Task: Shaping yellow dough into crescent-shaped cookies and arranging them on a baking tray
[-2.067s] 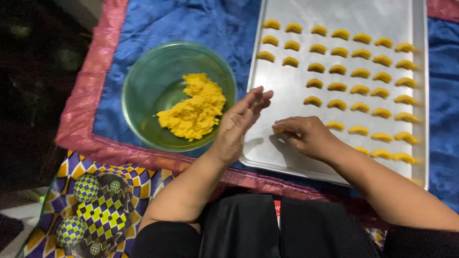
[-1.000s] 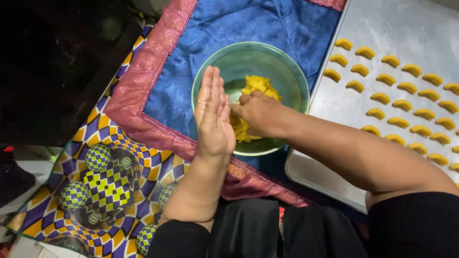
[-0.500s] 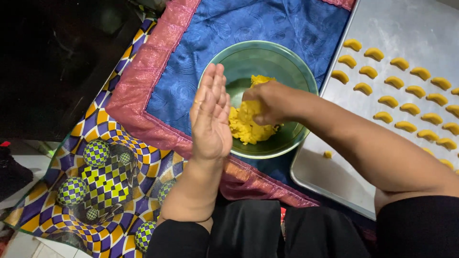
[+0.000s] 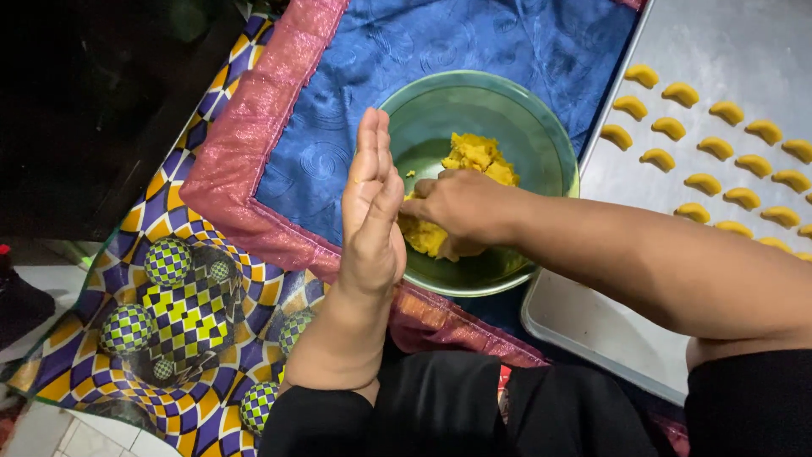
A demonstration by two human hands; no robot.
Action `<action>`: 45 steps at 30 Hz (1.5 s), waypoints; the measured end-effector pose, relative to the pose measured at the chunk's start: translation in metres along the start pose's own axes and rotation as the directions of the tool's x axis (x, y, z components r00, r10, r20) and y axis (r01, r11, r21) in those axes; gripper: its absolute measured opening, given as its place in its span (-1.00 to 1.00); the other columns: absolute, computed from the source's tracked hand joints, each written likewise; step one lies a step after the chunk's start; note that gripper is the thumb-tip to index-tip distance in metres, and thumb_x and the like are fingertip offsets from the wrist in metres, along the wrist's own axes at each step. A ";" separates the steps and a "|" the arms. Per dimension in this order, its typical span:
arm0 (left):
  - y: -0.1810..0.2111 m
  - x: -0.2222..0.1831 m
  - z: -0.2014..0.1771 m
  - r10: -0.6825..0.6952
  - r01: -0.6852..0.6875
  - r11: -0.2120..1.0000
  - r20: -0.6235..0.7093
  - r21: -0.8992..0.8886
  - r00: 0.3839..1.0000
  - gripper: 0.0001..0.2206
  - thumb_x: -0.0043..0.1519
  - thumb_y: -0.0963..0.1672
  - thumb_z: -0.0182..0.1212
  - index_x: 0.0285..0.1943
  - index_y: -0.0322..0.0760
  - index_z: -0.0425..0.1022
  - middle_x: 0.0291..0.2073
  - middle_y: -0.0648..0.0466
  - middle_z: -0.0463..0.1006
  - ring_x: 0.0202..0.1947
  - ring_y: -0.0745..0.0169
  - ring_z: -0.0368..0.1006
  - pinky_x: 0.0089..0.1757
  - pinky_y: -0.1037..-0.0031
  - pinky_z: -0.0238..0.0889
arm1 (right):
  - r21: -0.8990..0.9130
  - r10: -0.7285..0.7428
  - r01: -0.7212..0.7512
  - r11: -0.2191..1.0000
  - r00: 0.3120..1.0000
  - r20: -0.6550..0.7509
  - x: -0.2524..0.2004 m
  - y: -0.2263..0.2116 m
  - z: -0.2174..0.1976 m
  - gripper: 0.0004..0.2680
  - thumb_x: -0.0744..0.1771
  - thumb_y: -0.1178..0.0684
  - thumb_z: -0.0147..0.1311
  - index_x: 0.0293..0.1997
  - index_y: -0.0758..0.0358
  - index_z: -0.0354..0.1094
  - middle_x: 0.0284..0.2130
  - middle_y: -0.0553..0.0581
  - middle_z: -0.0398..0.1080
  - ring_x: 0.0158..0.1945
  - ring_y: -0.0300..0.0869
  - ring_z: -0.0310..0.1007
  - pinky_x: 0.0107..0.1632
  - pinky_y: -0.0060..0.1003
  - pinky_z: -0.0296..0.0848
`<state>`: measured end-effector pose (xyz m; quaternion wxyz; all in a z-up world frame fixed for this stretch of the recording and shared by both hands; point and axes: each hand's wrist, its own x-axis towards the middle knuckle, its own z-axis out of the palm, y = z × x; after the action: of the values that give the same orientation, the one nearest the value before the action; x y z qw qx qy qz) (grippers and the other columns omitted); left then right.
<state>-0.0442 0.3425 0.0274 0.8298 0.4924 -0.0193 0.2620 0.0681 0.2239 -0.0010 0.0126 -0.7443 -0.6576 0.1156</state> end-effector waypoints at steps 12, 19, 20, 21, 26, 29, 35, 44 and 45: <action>-0.001 -0.003 -0.001 0.025 -0.025 0.998 -0.001 0.058 1.000 -0.31 0.37 -0.06 0.04 0.60 -0.43 -0.23 0.58 -0.23 -0.32 0.58 -0.10 -0.56 0.47 0.13 -0.63 | 0.639 0.060 -0.013 0.769 0.997 -0.053 -0.002 0.023 -0.001 -0.64 0.12 0.04 0.31 -0.01 0.13 0.56 -0.04 0.21 0.56 -0.13 0.20 0.58 -0.12 -0.05 0.57; -0.010 -0.001 -0.007 0.079 -0.080 0.995 0.023 0.053 0.997 -0.37 0.39 -0.09 0.00 0.59 -0.45 -0.16 0.56 -0.25 -0.21 0.57 -0.11 -0.44 0.48 0.15 -0.55 | 0.961 0.159 -0.018 0.276 0.987 -0.027 -0.045 0.035 -0.050 -0.68 0.16 0.27 0.27 -0.01 0.30 0.48 -0.23 0.04 0.55 -0.31 -0.29 0.45 -0.33 -0.34 0.47; -0.008 -0.003 -0.004 0.093 -0.095 0.994 0.033 0.053 0.995 -0.38 0.39 -0.09 0.00 0.58 -0.46 -0.13 0.56 -0.25 -0.16 0.57 -0.10 -0.39 0.48 0.15 -0.53 | 0.976 0.136 0.004 0.220 0.990 -0.035 -0.061 0.033 -0.056 -0.66 0.16 0.22 0.26 0.02 0.33 0.46 -0.24 0.04 0.52 -0.28 -0.29 0.45 -0.32 -0.35 0.47; -0.007 -0.005 0.000 0.107 -0.109 0.993 0.042 0.054 0.993 -0.39 0.40 -0.09 -0.01 0.58 -0.46 -0.11 0.55 -0.25 -0.10 0.58 -0.09 -0.33 0.49 0.16 -0.51 | 0.986 0.114 0.025 0.163 0.993 -0.044 -0.078 0.031 -0.062 -0.63 0.15 0.17 0.25 0.05 0.35 0.45 -0.24 0.03 0.48 -0.25 -0.29 0.45 -0.32 -0.36 0.46; 0.019 -0.033 0.046 0.077 -0.086 0.995 0.157 0.055 0.985 -0.35 0.40 -0.01 0.04 0.56 -0.46 -0.10 0.53 -0.26 -0.02 0.60 -0.14 -0.18 0.54 0.12 -0.38 | 0.994 0.038 -0.045 0.097 0.998 0.042 -0.194 0.003 -0.090 -0.54 0.22 0.03 0.20 0.23 0.37 0.25 -0.12 0.15 0.43 -0.19 -0.22 0.49 -0.23 -0.34 0.55; 0.018 -0.054 0.071 -0.041 0.026 0.999 0.362 0.047 0.931 -0.37 0.41 -0.04 0.05 0.55 -0.45 -0.11 0.51 -0.29 0.05 0.60 -0.17 -0.06 0.57 0.11 -0.29 | 0.952 0.062 -0.213 0.222 0.977 0.204 -0.265 -0.005 -0.058 -0.52 0.24 0.06 0.08 0.32 0.24 0.10 -0.09 0.14 0.33 -0.31 -0.21 0.42 -0.34 -0.36 0.48; -0.011 -0.064 0.132 -0.357 0.121 0.915 0.634 0.385 0.686 -0.39 0.30 -0.02 0.13 0.48 -0.37 0.07 0.38 -0.15 0.31 0.42 0.12 0.23 0.37 0.37 0.01 | 0.674 0.495 -0.686 0.273 0.701 0.513 -0.322 -0.037 0.000 -0.53 0.26 -0.03 0.19 0.31 -0.07 0.12 -0.17 0.01 0.46 -0.21 -0.24 0.45 -0.13 -0.36 0.42; -0.089 -0.048 0.205 -0.373 0.333 0.927 0.545 0.174 0.751 -0.44 0.30 -0.11 0.21 0.48 -0.32 0.14 0.35 -0.11 0.35 0.44 0.16 0.20 0.37 0.40 0.09 | 0.499 0.554 -0.435 0.750 0.825 -0.113 -0.265 -0.031 0.072 -0.79 0.29 -0.01 0.05 -0.09 0.27 0.39 -0.17 0.39 0.48 -0.14 0.26 0.47 -0.11 0.07 0.40; -0.100 -0.046 0.210 -0.358 0.392 0.919 0.521 0.049 0.774 -0.45 0.31 -0.13 0.20 0.47 -0.36 0.14 0.33 -0.13 0.35 0.44 0.15 0.20 0.37 0.37 0.14 | 0.459 0.540 -0.416 0.785 0.823 -0.178 -0.250 -0.028 0.086 -0.84 0.24 0.12 0.02 -0.20 0.28 0.46 -0.25 0.42 0.50 -0.20 0.29 0.47 -0.17 0.12 0.42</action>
<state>0.0092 0.1119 0.0413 0.8434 0.5125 -0.1526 -0.0524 -0.0022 -0.0297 -0.0411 0.2339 -0.8776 -0.3970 0.1326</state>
